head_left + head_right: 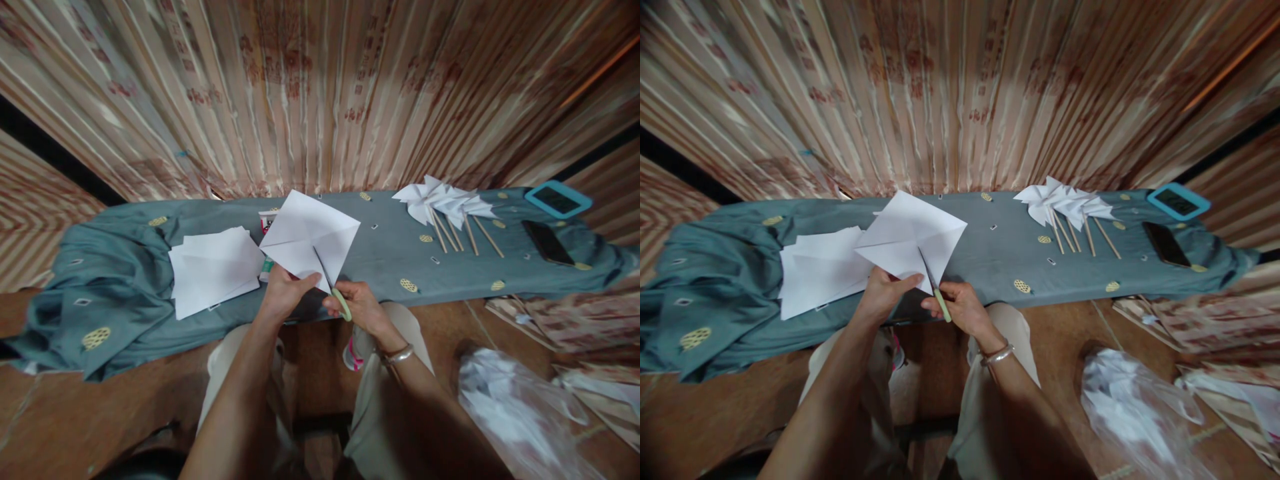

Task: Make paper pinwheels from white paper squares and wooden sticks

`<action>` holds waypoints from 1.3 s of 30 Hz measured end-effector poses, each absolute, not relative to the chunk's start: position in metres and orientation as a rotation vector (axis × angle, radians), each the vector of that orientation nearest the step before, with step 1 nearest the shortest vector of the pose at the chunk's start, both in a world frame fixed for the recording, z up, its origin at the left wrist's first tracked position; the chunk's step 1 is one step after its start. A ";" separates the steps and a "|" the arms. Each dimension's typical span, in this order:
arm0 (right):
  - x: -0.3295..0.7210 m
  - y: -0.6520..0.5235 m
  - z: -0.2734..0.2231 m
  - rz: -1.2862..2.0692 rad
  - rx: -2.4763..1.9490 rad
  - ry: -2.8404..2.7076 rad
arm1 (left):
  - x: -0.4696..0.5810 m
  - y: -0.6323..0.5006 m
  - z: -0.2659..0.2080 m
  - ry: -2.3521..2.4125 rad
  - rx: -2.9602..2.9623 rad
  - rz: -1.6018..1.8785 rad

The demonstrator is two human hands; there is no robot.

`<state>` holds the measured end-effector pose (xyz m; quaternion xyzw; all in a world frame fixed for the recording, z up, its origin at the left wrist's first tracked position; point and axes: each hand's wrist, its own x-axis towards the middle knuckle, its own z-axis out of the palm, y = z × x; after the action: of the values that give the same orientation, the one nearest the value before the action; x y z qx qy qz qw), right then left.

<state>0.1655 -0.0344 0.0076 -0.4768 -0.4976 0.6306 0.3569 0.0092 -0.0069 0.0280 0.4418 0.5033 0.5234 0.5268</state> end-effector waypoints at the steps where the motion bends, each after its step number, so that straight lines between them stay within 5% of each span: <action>1: 0.165 -0.034 0.008 1.626 -1.231 -1.285 | 0.009 -0.007 0.028 1.203 1.056 1.255; 39: 0.174 -0.037 0.008 1.726 -1.128 -1.499 | 0.004 -0.005 0.034 1.176 0.887 1.327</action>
<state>0.1743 -0.0370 0.0079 -0.4231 -0.5625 0.6475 0.2920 0.0042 -0.0050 0.0338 0.3742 0.4965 0.5599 0.5477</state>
